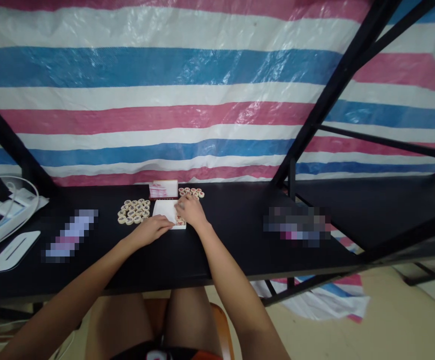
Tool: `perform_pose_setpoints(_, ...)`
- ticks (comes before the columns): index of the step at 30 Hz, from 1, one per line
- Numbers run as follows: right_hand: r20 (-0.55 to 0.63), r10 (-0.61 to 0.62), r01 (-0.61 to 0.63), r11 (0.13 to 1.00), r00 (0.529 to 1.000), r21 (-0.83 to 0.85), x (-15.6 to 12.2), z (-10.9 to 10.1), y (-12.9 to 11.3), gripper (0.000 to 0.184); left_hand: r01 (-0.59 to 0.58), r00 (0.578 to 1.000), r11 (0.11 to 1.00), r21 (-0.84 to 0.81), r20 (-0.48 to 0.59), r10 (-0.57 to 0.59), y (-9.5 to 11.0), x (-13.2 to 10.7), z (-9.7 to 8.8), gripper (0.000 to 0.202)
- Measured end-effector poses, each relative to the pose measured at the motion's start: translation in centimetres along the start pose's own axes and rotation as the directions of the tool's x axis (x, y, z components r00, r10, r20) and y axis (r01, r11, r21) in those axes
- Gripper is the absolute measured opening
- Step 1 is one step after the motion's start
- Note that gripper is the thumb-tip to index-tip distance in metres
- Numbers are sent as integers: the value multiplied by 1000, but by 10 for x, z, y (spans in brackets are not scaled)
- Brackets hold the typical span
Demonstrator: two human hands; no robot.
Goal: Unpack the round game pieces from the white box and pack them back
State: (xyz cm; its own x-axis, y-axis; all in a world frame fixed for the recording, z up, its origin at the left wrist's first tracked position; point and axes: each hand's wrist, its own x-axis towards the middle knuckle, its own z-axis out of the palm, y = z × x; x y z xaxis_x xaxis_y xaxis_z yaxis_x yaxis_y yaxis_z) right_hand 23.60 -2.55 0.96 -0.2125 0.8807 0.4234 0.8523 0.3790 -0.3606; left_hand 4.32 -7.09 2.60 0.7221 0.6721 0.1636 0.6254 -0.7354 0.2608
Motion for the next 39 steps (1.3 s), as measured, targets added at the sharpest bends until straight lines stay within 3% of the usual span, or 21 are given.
perform_pose_setpoints(4,-89,135,-139,989,987,-39,-5,-6,15,25,-6,1000,1000,-12,-1,6,-1,0,0,28)
perform_pose_setpoints(9,36,265,-261,960,963,-97,-13,-10,29,25,14,1000,1000,-8,5,-14,0,1,-1,28)
perform_pose_setpoints(13,53,265,-261,962,963,-82,-14,-9,29,30,10,1000,1000,-24,-13,-11,2,0,-1,27)
perform_pose_setpoints(16,65,193,-190,981,979,-46,-14,-9,28,37,9,1000,999,-49,-23,-10,5,-1,-4,27)
perform_pose_setpoints(19,116,137,-134,990,984,-37,-15,-8,26,34,16,1000,999,-47,-13,-17,8,-2,-6,27)
perform_pose_setpoints(28,65,226,-228,973,972,28,-14,-11,25,18,-5,1000,1000,9,-2,5,3,-1,-3,27)
perform_pose_setpoints(33,-25,31,-23,964,999,266,-14,-17,8,16,1,1000,999,48,-27,0,0,1,0,24)
perform_pose_setpoints(39,133,-190,135,930,973,341,-18,-16,-5,15,69,996,990,124,-68,-61,-3,0,-1,20)
